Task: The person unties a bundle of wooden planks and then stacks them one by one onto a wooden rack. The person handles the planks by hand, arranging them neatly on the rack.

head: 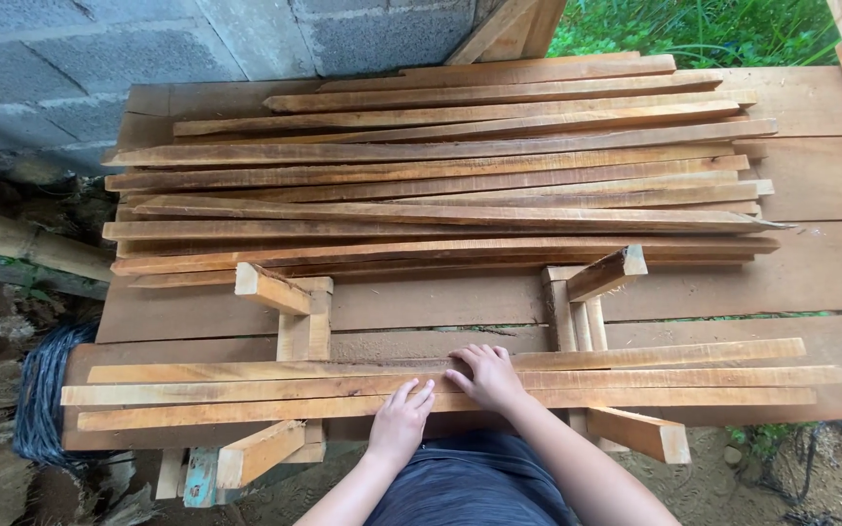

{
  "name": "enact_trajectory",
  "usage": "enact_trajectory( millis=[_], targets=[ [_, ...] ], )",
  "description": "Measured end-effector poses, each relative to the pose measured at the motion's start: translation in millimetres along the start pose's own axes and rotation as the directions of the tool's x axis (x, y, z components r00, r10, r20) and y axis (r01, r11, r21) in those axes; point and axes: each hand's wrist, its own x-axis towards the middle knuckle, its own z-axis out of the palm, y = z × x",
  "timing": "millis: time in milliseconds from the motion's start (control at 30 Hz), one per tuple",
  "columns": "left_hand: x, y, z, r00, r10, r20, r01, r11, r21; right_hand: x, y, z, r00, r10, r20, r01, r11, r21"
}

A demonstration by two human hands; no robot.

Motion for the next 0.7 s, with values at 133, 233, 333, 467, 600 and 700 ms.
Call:
enact_trajectory(
  millis=[133, 233, 333, 467, 600, 700],
  targets=[
    [1.1, -0.2, -1.1, 0.999, -0.024, 0.042, 0.025, 0.999, -0.036, 8.3, -0.2, -3.8, 0.997, 0.04, 0.068, -0.038, 0.999, -0.028],
    [1.7, -0.1, -2.4, 0.999, -0.034, 0.031, 0.035, 0.998, -0.058, 15.0, 2.3, -0.6, 0.989, 0.076, 0.125, -0.068, 0.995, -0.066],
    [1.2, 0.4, -2.4, 0.998, -0.037, 0.041, 0.04, 0.997, -0.066, 25.2, 8.7, 1.6, 0.981, 0.091, 0.174, -0.079, 0.994, -0.073],
    [1.4, -0.1, -2.3, 1.0, -0.025, -0.001, 0.025, 0.998, -0.052, 37.9, 2.6, -9.2, 0.963, 0.092, 0.254, -0.086, 0.996, -0.035],
    [0.1, 3.2, -3.3, 0.999, -0.027, -0.03, 0.026, 0.999, -0.048, 34.4, -8.8, -21.5, 0.966, 0.099, 0.237, -0.119, 0.99, 0.073],
    [2.6, 4.3, -7.9, 0.999, -0.028, -0.024, 0.027, 0.998, -0.051, 32.4, -7.7, -17.9, 0.999, 0.01, 0.053, -0.016, 0.993, 0.113]
  ],
)
